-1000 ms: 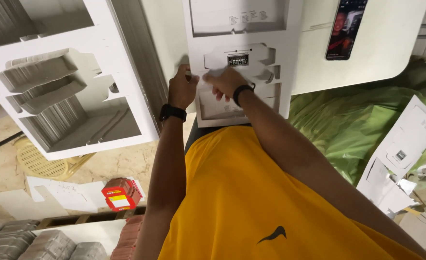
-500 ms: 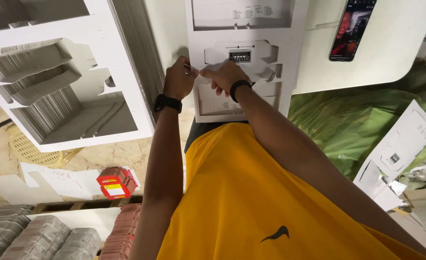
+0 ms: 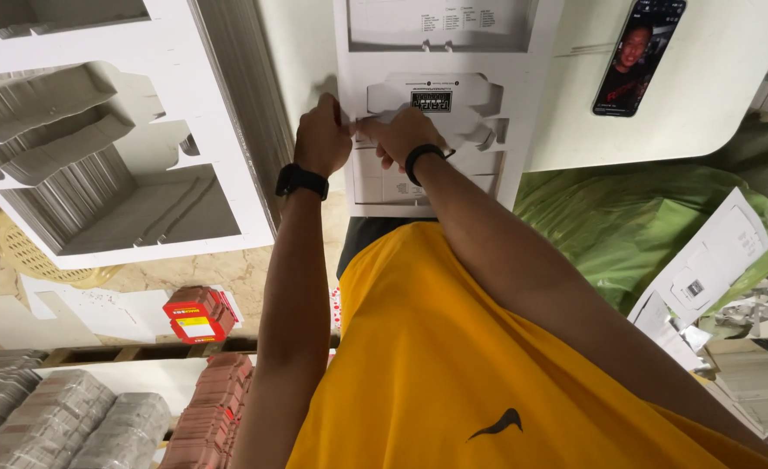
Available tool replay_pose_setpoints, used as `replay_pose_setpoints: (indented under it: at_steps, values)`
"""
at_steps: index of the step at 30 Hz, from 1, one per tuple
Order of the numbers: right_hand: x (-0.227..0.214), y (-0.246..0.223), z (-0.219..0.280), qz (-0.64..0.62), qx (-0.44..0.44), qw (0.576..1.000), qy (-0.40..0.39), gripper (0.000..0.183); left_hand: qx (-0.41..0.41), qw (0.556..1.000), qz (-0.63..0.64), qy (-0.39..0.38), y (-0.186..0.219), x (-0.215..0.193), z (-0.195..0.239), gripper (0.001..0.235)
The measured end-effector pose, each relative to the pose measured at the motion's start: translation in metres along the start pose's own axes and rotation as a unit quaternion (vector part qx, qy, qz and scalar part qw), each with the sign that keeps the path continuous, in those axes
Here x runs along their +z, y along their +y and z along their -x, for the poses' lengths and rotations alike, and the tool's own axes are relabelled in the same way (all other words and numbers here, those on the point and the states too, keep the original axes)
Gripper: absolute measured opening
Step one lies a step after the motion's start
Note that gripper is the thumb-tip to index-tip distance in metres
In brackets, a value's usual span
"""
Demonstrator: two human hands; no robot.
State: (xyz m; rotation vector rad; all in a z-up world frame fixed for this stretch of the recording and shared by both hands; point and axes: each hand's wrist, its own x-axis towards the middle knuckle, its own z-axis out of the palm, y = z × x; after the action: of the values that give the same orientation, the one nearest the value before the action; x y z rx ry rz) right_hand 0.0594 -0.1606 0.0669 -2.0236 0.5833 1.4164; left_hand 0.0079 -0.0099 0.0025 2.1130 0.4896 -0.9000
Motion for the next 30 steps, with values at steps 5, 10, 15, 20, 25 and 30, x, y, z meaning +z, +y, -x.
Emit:
replay_pose_setpoints:
  at_steps: [5,10,15,20,25,30]
  values:
    - [0.004,0.005,-0.009,-0.032,-0.002,0.999,0.005,0.031,-0.019,0.995,-0.094,0.008,0.039,0.000,0.028,0.032]
    - [0.018,0.041,-0.068,0.053,-0.050,0.997,0.014,0.022,-0.008,0.989,-0.132,0.062,0.063,0.026,0.038,0.033]
    - [0.008,0.022,-0.033,-0.067,-0.050,0.996,-0.020,0.031,-0.031,0.985,-0.152,0.081,0.024,0.022,0.025,0.034]
    - [0.013,0.065,-0.062,-0.056,-0.138,0.986,-0.069,0.035,-0.068,0.997,-0.035,0.018,-0.006,0.021,0.019,0.055]
    - [-0.021,0.035,0.007,0.253,-0.159,0.946,-0.128,0.031,-0.073,0.990,-0.114,0.039,0.020,0.024,0.019,0.055]
    - [-0.004,0.051,-0.027,0.272,-0.165,0.945,-0.079,0.032,-0.059,0.972,-0.224,0.037,0.036,0.047,0.024,0.045]
